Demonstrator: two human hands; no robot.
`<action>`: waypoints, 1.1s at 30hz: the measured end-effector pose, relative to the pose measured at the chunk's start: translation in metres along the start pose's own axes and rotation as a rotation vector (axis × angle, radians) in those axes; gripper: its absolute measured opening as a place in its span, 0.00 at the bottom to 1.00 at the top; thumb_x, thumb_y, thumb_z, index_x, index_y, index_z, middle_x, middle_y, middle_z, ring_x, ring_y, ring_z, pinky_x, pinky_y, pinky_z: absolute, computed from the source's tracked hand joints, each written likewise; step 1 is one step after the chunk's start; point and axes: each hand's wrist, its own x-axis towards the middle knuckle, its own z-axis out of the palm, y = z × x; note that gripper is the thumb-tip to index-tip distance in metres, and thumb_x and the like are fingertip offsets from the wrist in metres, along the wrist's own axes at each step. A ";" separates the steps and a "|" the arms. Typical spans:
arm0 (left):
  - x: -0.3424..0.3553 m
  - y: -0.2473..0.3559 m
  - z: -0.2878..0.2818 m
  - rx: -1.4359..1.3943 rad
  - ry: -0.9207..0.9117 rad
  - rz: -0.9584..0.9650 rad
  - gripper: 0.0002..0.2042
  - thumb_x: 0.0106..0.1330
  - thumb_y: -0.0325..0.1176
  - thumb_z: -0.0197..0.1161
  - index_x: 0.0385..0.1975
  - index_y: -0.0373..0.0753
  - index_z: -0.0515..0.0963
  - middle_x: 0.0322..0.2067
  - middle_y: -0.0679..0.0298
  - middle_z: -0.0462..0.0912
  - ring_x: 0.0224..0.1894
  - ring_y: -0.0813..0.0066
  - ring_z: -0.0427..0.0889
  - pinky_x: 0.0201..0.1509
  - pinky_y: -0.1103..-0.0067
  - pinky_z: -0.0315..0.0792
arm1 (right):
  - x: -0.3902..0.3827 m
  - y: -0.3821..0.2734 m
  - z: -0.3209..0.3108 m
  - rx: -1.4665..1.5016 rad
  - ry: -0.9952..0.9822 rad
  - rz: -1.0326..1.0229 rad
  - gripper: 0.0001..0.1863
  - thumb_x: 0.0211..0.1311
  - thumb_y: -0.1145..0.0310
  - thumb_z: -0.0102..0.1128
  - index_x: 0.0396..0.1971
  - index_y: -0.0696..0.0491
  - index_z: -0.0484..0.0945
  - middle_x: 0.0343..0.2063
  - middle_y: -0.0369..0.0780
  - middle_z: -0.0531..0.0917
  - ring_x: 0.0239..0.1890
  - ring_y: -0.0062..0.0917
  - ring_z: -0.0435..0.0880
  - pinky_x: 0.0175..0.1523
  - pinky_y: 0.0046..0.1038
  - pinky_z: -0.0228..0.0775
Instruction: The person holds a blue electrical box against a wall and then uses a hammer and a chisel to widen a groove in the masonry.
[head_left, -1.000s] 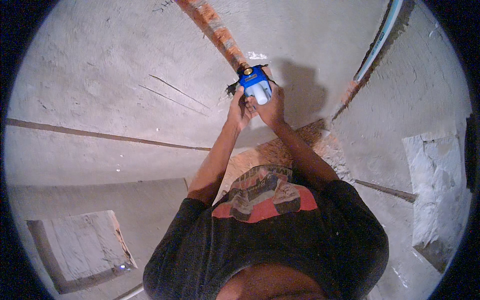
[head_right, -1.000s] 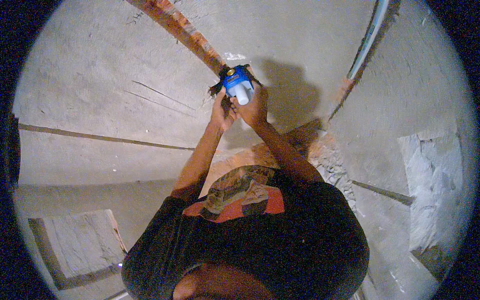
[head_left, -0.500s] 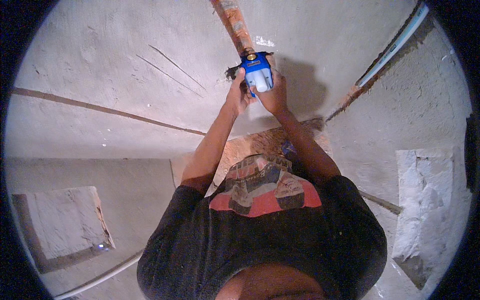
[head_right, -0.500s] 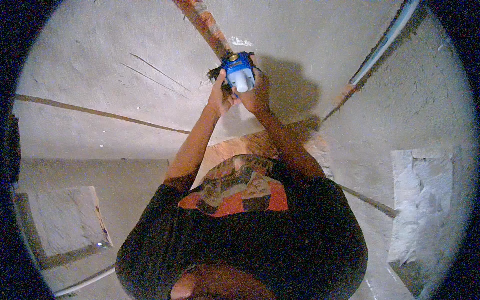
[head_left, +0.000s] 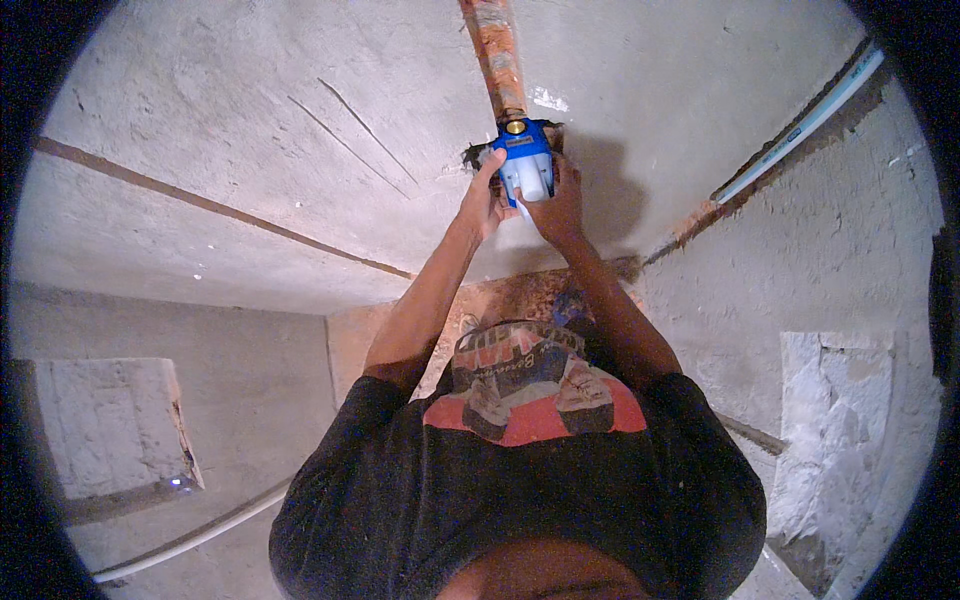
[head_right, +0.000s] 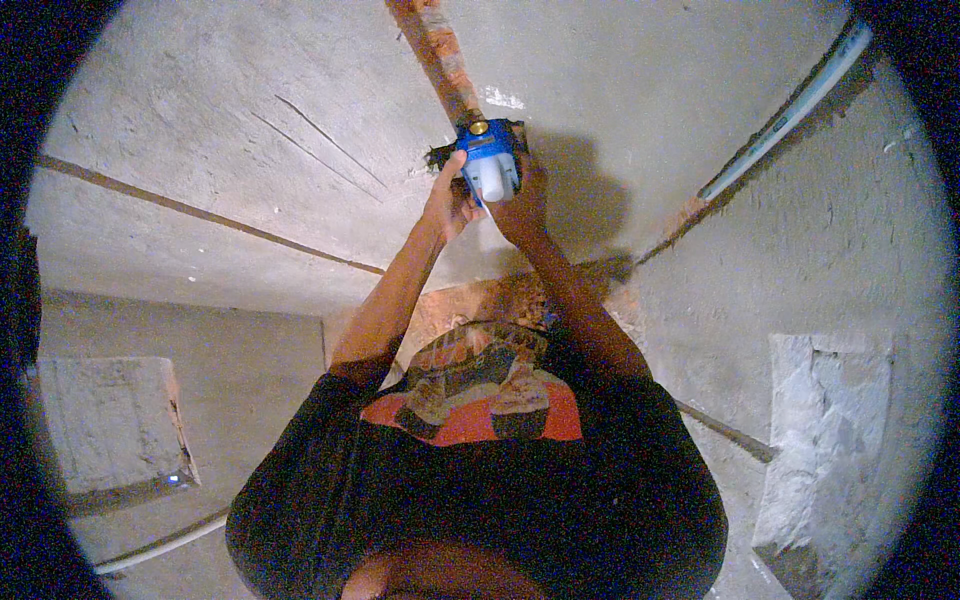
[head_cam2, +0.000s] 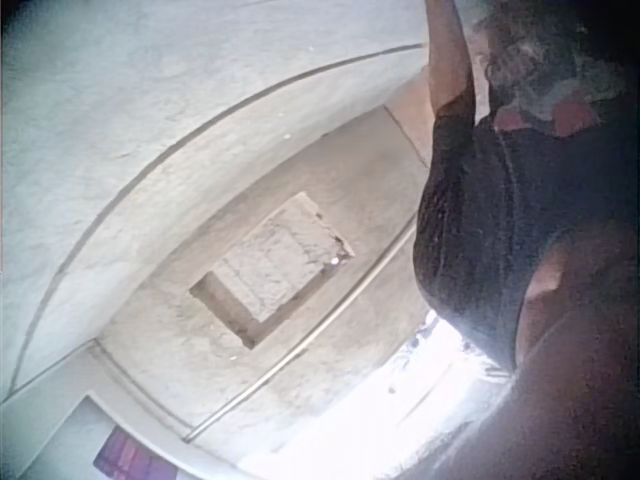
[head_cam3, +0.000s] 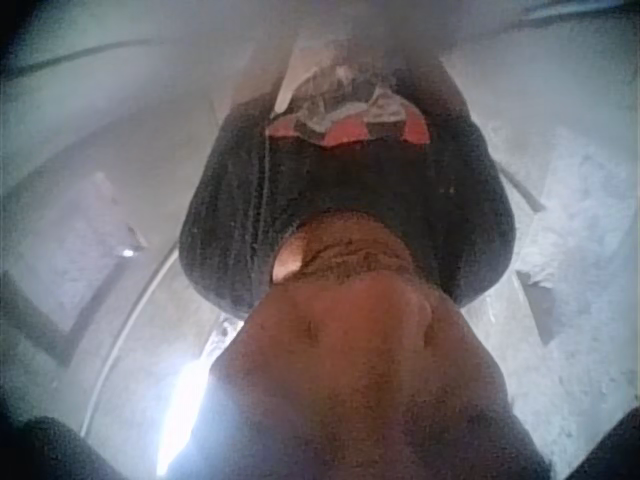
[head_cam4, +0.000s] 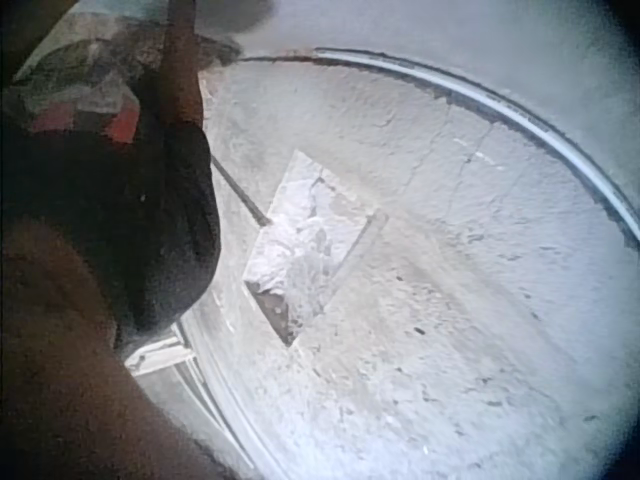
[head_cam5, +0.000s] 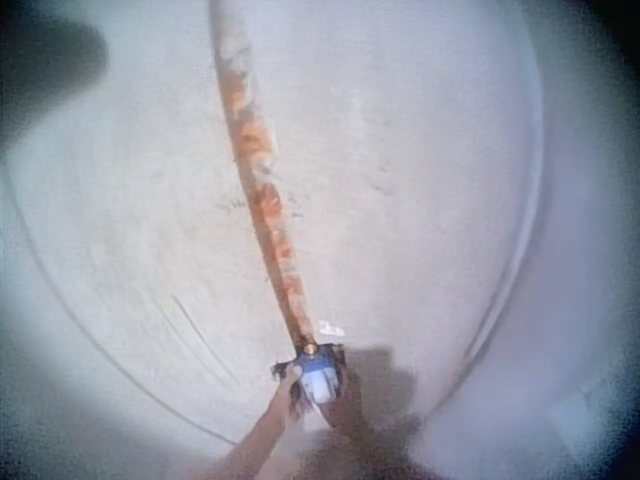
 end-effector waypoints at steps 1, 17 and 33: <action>-0.003 -0.001 0.001 0.017 0.003 0.004 0.33 0.53 0.66 0.59 0.49 0.45 0.72 0.41 0.63 0.79 0.38 0.71 0.79 0.40 0.70 0.72 | -0.002 0.000 -0.002 -0.022 -0.017 0.002 0.43 0.36 0.63 0.76 0.55 0.56 0.64 0.46 0.51 0.73 0.48 0.44 0.72 0.54 0.42 0.64; -0.002 -0.003 -0.005 -0.032 -0.037 0.068 0.32 0.52 0.62 0.62 0.48 0.42 0.72 0.39 0.61 0.80 0.40 0.69 0.80 0.44 0.66 0.74 | -0.004 -0.002 -0.011 0.200 -0.135 0.049 0.39 0.42 0.71 0.72 0.57 0.57 0.63 0.50 0.46 0.72 0.54 0.36 0.73 0.59 0.35 0.65; -0.010 -0.001 0.003 -0.113 -0.086 0.114 0.34 0.55 0.57 0.63 0.56 0.40 0.65 0.49 0.59 0.76 0.49 0.65 0.78 0.53 0.66 0.73 | -0.026 0.023 -0.023 0.399 -0.199 0.258 0.36 0.47 0.72 0.70 0.58 0.55 0.63 0.51 0.45 0.73 0.54 0.32 0.73 0.53 0.33 0.73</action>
